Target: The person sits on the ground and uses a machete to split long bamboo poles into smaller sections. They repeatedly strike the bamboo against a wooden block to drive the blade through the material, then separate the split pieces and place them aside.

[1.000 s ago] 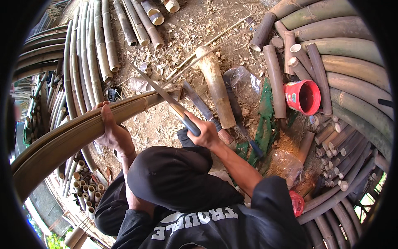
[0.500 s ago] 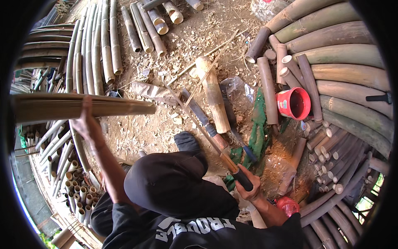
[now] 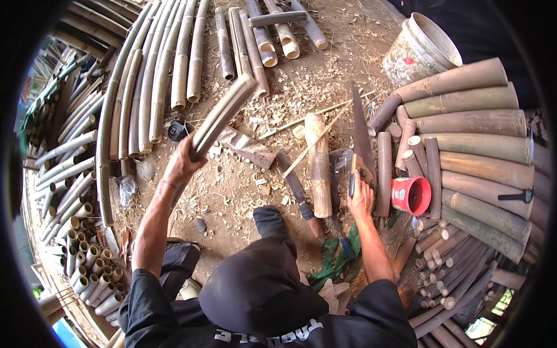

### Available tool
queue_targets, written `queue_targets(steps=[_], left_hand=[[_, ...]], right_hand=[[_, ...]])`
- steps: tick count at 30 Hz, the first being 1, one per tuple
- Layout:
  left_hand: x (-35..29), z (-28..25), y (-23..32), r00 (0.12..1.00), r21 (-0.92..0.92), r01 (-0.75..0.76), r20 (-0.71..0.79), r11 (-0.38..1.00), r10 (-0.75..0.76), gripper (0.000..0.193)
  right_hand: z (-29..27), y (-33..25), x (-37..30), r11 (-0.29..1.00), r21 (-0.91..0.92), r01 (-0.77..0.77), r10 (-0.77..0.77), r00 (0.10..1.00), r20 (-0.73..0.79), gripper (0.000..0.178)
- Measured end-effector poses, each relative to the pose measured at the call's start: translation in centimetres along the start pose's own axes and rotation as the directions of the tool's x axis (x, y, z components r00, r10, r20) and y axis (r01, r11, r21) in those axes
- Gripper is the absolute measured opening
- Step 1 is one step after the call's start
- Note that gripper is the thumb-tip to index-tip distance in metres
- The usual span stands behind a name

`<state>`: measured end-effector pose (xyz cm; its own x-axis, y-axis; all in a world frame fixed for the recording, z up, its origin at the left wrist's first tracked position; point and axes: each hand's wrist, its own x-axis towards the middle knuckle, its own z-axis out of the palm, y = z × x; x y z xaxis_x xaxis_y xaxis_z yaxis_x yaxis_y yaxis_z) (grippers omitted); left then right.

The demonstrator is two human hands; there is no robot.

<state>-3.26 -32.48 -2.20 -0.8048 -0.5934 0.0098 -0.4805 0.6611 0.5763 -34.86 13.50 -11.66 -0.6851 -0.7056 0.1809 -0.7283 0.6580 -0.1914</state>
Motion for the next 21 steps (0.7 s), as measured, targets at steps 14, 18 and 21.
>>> queue_targets(steps=[14, 18, 21], left_hand=[[-9.9, 6.1, -9.2, 0.898, 0.086, 0.335, 0.273, 0.938, -0.345, 0.088], [-9.9, 5.5, -7.6, 0.862, 0.347, 0.386, 0.193, 0.855, -0.468, 0.085], [-7.8, 5.6, -2.8, 0.936, 0.124, 0.335, 0.066, 0.934, -0.345, 0.089]], right_hand=[[5.3, -18.7, 8.5, -0.024, 0.657, -0.754, 0.379, 0.601, 0.704, 0.025], [4.4, -20.5, 6.8, -0.317, 0.749, -0.582, 0.291, 0.692, 0.661, 0.012], [1.0, -23.4, 3.0, -0.230, 0.786, -0.574, 0.190, 0.765, 0.615, 0.020]])
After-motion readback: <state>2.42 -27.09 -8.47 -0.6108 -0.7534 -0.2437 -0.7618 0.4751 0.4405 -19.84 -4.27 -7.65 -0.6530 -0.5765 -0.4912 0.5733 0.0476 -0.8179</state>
